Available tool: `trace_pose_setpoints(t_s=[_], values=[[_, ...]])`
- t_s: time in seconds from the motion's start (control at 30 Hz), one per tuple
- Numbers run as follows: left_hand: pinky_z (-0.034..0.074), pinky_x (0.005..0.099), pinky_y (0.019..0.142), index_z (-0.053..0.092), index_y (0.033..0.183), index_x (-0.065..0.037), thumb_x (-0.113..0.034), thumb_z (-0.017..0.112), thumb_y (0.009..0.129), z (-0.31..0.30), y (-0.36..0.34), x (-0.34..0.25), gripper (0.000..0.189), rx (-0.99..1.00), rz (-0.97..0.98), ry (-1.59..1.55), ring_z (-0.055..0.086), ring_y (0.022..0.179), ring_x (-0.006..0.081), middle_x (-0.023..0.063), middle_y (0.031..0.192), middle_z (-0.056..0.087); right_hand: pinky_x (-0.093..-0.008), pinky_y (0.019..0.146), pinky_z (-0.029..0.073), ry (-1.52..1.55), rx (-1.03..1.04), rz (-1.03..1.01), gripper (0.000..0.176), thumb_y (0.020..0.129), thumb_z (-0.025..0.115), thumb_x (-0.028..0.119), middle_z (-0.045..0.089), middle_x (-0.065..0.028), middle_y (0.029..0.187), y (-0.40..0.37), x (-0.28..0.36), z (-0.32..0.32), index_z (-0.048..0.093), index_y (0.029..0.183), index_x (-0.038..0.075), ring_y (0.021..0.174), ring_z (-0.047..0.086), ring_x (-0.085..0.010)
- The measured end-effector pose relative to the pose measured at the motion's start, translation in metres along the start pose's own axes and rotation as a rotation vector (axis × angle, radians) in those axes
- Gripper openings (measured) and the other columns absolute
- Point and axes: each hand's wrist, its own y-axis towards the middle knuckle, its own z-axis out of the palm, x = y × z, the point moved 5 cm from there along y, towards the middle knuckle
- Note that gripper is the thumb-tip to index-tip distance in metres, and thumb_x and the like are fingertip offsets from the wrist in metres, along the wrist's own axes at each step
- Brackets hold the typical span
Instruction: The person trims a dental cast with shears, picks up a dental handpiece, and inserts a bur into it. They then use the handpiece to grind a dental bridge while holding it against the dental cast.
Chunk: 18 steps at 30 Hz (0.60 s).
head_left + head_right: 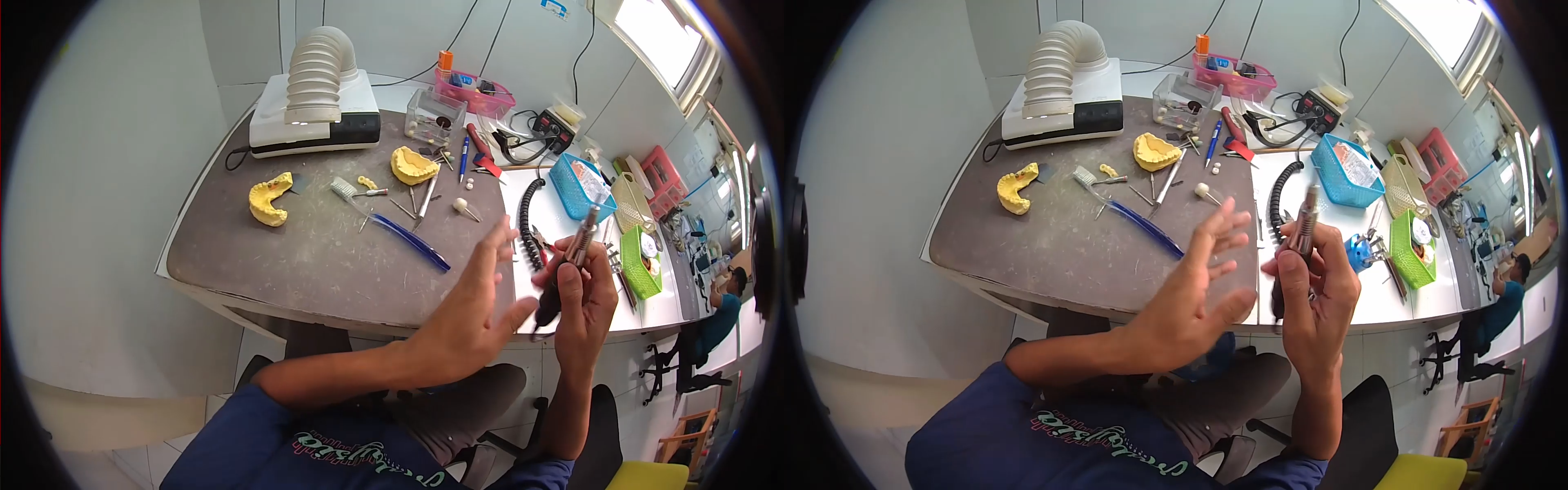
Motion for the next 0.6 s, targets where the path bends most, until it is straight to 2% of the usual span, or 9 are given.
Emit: trace_pose_setpoints(t_s=[0.03, 0.07, 0.13, 0.17, 0.23, 0.4, 0.47, 0.53, 0.6], values=[[0.042, 0.0354, 0.106, 0.038, 0.143, 0.002, -0.026, 0.056, 0.101, -0.016, 0.007, -0.009, 0.054, -0.087, -0.032, -0.012, 0.061, 0.116, 0.0221, 0.0170, 0.122, 0.063, -0.0299, 0.067, 0.049, -0.129, 0.045, 0.056, 0.020, 0.095, 0.059, 0.011, 0.063, -0.0101, 0.084, 0.003, 0.005, 0.001, 0.061, 0.108, -0.004, 0.074, 0.061, -0.0147], [0.042, 0.0354, 0.106, 0.038, 0.143, 0.002, -0.026, 0.056, 0.101, -0.029, 0.018, -0.017, 0.054, -0.089, -0.031, -0.005, 0.061, 0.116, 0.0221, 0.0170, 0.122, 0.063, -0.0299, 0.067, 0.049, -0.122, 0.047, 0.054, 0.020, 0.095, 0.059, 0.011, 0.063, -0.0101, 0.084, 0.006, 0.003, 0.004, 0.061, 0.108, -0.004, 0.074, 0.061, -0.0147], [0.045, 0.0346, 0.105, 0.053, 0.132, 0.001, -0.029, 0.053, 0.103, -0.042, 0.042, -0.021, 0.042, 0.115, -0.198, -0.321, 0.062, 0.115, 0.0199, 0.0151, 0.123, 0.064, -0.0307, 0.063, 0.046, -0.353, 0.189, -0.131, 0.022, 0.092, 0.062, 0.013, 0.061, -0.0117, 0.079, 0.012, 0.004, 0.021, 0.062, 0.106, -0.004, 0.067, 0.059, -0.0191], [0.045, 0.0346, 0.105, 0.053, 0.132, 0.001, -0.029, 0.053, 0.103, -0.047, 0.046, -0.019, 0.042, 0.112, -0.208, -0.319, 0.062, 0.115, 0.0199, 0.0151, 0.123, 0.064, -0.0326, 0.062, 0.044, -0.314, 0.161, -0.093, 0.024, 0.089, 0.065, 0.015, 0.061, -0.0129, 0.079, 0.014, 0.002, 0.027, 0.064, 0.105, -0.003, 0.064, 0.056, -0.0233], [0.049, 0.0327, 0.100, 0.065, 0.116, -0.001, -0.030, 0.050, 0.104, -0.056, 0.053, -0.012, 0.034, 0.032, -0.324, -0.323, 0.064, 0.109, 0.0167, 0.0115, 0.115, 0.068, -0.0330, 0.062, 0.044, -0.304, 0.188, -0.084, 0.024, 0.090, 0.065, 0.016, 0.062, -0.0126, 0.079, 0.016, -0.005, 0.034, 0.064, 0.105, -0.003, 0.064, 0.056, -0.0231], [0.053, 0.0306, 0.093, 0.066, 0.107, -0.003, -0.027, 0.048, 0.105, -0.070, 0.066, -0.002, 0.030, 0.062, -0.337, -0.193, 0.067, 0.098, 0.0142, 0.0097, 0.106, 0.071, -0.0343, 0.064, 0.045, -0.240, 0.229, -0.031, 0.026, 0.091, 0.065, 0.019, 0.063, -0.0139, 0.080, 0.016, -0.026, 0.043, 0.064, 0.105, -0.002, 0.064, 0.056, -0.0237], [0.054, 0.0307, 0.091, 0.066, 0.107, -0.002, -0.027, 0.048, 0.105, -0.085, 0.087, -0.002, 0.031, -0.090, -0.292, -0.191, 0.068, 0.094, 0.0151, 0.0105, 0.105, 0.071, -0.0341, 0.064, 0.045, -0.252, 0.227, 0.000, 0.026, 0.091, 0.066, 0.021, 0.064, -0.0152, 0.080, 0.014, -0.031, 0.041, 0.064, 0.104, -0.003, 0.064, 0.055, -0.0239], [0.055, 0.0308, 0.088, 0.068, 0.099, -0.002, -0.026, 0.049, 0.104, -0.100, 0.113, -0.004, 0.031, -0.099, -0.238, -0.095, 0.069, 0.092, 0.0150, 0.0100, 0.104, 0.071, -0.0338, 0.065, 0.045, -0.305, 0.255, 0.057, 0.026, 0.091, 0.066, 0.021, 0.064, -0.0156, 0.079, 0.011, -0.041, 0.036, 0.065, 0.101, -0.003, 0.063, 0.055, -0.0238], [0.054, 0.0305, 0.085, 0.069, 0.090, -0.002, -0.018, 0.054, 0.101, -0.100, 0.129, 0.004, 0.025, 0.227, -0.246, 0.559, 0.070, 0.089, 0.0198, 0.0096, 0.102, 0.072, -0.0329, 0.061, 0.044, -0.289, 0.229, 0.051, 0.026, 0.090, 0.067, 0.021, 0.063, -0.0142, 0.076, 0.009, -0.044, 0.030, 0.065, 0.098, -0.003, 0.060, 0.054, -0.0211]])
